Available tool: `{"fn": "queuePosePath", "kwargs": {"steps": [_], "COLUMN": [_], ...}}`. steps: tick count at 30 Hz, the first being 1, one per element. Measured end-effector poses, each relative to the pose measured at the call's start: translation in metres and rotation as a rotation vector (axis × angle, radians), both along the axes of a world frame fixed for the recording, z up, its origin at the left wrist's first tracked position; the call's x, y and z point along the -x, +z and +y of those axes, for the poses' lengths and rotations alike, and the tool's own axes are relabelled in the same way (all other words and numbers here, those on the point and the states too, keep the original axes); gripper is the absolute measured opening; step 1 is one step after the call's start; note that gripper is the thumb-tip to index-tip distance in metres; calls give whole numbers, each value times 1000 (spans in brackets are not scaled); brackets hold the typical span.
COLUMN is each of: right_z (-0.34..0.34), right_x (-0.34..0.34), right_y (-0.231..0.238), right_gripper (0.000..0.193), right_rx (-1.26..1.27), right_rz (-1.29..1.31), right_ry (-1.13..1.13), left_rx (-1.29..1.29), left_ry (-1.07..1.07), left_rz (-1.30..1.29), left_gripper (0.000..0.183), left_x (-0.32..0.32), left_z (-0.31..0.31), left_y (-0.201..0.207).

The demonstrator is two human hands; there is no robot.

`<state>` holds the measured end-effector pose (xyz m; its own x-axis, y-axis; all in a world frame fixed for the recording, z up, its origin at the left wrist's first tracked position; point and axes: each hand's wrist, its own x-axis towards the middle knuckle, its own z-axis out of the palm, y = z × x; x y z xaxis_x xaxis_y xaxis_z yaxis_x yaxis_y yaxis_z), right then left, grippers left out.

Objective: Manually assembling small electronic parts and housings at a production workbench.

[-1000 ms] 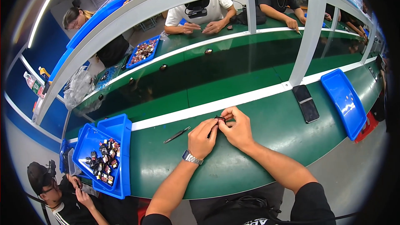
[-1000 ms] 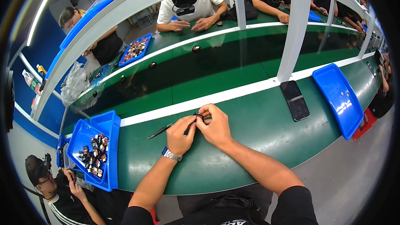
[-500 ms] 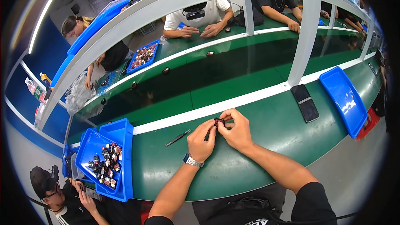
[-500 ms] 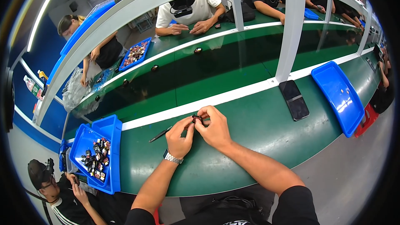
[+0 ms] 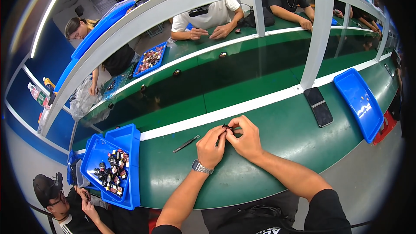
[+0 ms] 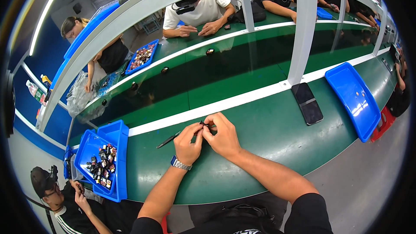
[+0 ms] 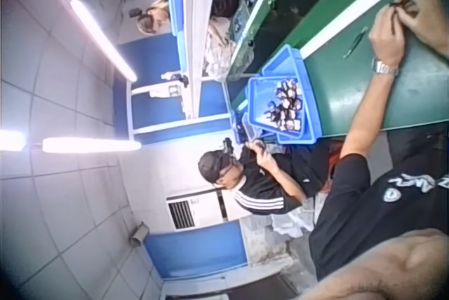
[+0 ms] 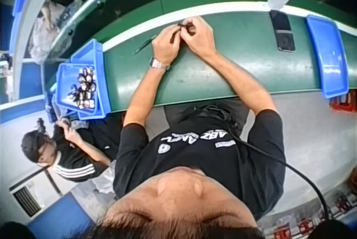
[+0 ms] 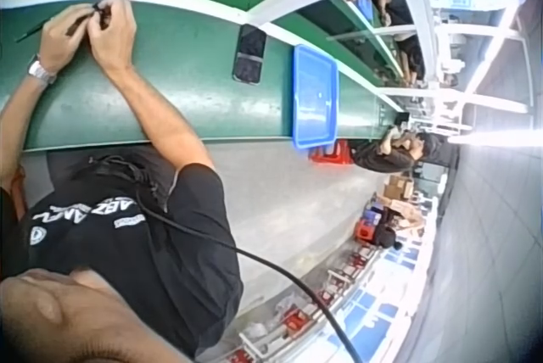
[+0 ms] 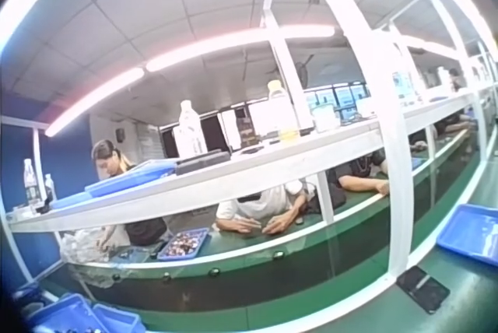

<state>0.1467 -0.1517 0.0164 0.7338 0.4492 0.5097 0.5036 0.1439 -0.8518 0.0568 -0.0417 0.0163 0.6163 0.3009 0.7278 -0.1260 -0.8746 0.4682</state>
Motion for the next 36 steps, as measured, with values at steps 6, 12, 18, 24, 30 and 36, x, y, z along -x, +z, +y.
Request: {"fn": "queuePosePath", "kwargs": {"steps": [6, 12, 18, 24, 30, 36], "right_z": [1, 0, 2, 0, 2, 0], "right_x": [-1, -6, -6, -15, -15, -19], "right_y": [1, 5, 6, 0, 1, 0], "right_gripper": [17, 18, 19, 18, 16, 17], "right_rx": [-19, -81, -87, 10, 46, 36], "right_rz": [17, 108, 94, 85, 114, 112], "right_ry": [-3, 1, 27, 14, 51, 54], "left_rx": [12, 18, 210, -129, -84, 97], "left_ry": [-24, -70, -83, 261, 330, 144], "left_rz": [5, 1, 0, 336, 575, 471], "left_gripper": [16, 14, 17, 31, 14, 6], "left_x": [-1, 0, 3, 32, 76, 58], "left_z": [4, 4, 4, 43, 67, 61], "left_y": [1, 2, 5, 26, 0, 5]}}
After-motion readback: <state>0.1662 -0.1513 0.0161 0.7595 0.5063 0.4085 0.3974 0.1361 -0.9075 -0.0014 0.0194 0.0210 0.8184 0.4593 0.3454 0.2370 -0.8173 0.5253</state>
